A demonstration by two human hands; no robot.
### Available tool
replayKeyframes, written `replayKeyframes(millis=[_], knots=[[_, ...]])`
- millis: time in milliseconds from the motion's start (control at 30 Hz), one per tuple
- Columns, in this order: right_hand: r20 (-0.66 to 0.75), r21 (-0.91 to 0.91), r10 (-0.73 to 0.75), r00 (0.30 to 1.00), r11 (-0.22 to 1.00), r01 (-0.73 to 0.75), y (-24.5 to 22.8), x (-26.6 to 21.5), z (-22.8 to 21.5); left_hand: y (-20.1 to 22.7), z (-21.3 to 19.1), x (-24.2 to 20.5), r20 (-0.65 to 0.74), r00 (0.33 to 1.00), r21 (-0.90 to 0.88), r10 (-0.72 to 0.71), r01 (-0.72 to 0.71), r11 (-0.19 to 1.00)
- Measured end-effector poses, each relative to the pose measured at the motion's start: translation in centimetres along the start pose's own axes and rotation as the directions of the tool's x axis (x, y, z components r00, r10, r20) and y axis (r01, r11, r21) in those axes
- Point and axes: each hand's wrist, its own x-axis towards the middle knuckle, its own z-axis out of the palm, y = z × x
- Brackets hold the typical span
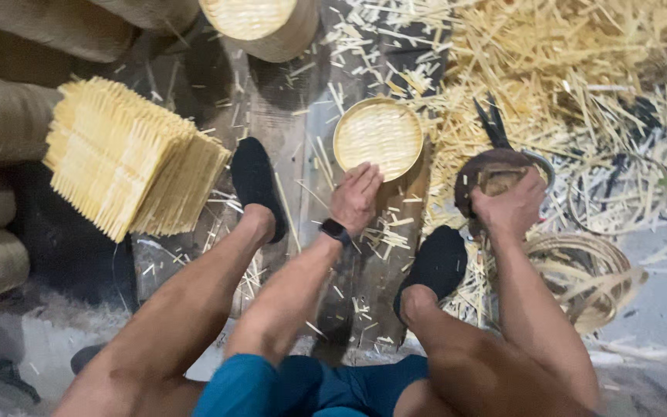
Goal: The person sits on the floor and repeatedly places a circular bamboo mat on a wooden block, trims the edges with shears, and stacks the finished mats. The person handles bamboo mats and shears throughout the clip.
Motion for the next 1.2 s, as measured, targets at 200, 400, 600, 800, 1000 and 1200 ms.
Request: replayKeyframes(millis=[200, 400, 600, 800, 1000, 1200], knots=[[0.01, 0.005, -0.007, 1.0, 1.0, 0.007, -0.3, -0.4, -0.7, -9.3, -10.9, 8.1, -0.271, 0.943, 0.135, 0.194, -0.163, 0.977], [0.024, 0.016, 0.004, 1.0, 1.0, -0.004, -1.0, -0.3, -0.9, -16.2, -17.9, 15.3, -0.321, 0.927, 0.379, 0.194, -0.062, 0.923], [0.053, -0.019, 0.038, 0.998, 0.999, -0.037, -1.2, 0.0, -0.9, -18.1, -18.2, 15.9, -0.248, 0.96, 0.289, 0.126, -0.051, 0.956], [0.064, -0.042, 0.052, 0.997, 0.998, -0.05, -1.2, 0.1, -1.0, -18.0, -17.9, 15.4, -0.302, 0.944, 0.262, 0.13, -0.049, 0.964], [0.075, -0.042, 0.058, 0.996, 0.998, -0.055, -1.4, 0.0, -1.2, -18.6, -17.7, 15.5, -0.256, 0.965, 0.225, 0.057, 0.002, 0.974], [0.091, -0.014, 0.061, 0.994, 0.998, -0.06, -1.7, -0.1, -1.6, -18.4, -17.2, 15.8, -0.241, 0.97, 0.247, 0.023, 0.038, 0.968]])
